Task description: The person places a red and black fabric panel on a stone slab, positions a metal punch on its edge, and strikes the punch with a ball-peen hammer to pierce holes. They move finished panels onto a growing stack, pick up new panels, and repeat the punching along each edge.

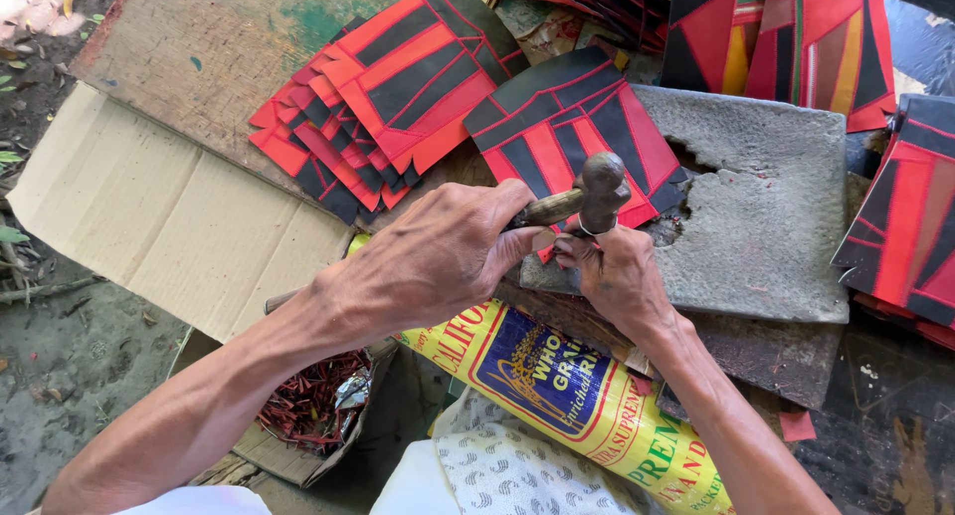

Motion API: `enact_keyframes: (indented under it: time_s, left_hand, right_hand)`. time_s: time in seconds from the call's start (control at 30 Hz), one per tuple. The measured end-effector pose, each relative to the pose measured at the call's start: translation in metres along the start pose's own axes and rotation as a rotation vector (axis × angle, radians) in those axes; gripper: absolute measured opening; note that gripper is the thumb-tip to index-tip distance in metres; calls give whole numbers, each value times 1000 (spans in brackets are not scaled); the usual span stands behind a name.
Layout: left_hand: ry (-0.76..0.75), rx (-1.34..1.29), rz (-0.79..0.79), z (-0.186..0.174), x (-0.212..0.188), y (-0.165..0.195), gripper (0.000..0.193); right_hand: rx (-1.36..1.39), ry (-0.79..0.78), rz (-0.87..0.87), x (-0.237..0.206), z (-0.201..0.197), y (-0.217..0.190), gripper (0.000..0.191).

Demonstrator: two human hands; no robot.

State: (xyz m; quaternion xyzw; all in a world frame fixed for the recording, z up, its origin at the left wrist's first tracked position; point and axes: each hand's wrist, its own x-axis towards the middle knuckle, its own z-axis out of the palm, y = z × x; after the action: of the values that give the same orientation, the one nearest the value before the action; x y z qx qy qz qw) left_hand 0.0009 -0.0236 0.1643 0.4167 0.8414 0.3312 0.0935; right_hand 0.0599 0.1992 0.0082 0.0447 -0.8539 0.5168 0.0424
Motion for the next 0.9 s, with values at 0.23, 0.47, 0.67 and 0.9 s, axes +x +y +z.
enact_keyframes:
  time_s: [0.23, 0.47, 0.67, 0.9]
  left_hand:
    - [196, -174, 129, -20, 9, 28, 21]
    - [-26, -42, -22, -8, 20, 28, 20]
    - [-118, 2, -143, 3, 2, -3, 28]
    - [-96, -34, -182, -4, 1, -6, 31]
  right_hand:
    - [-148, 29, -116, -1, 1, -10, 11]
    - [-196, 22, -179, -2, 3, -4, 7]
    - [-61, 71, 72, 1, -1, 1, 18]
    - [22, 62, 4, 4, -6, -2, 10]
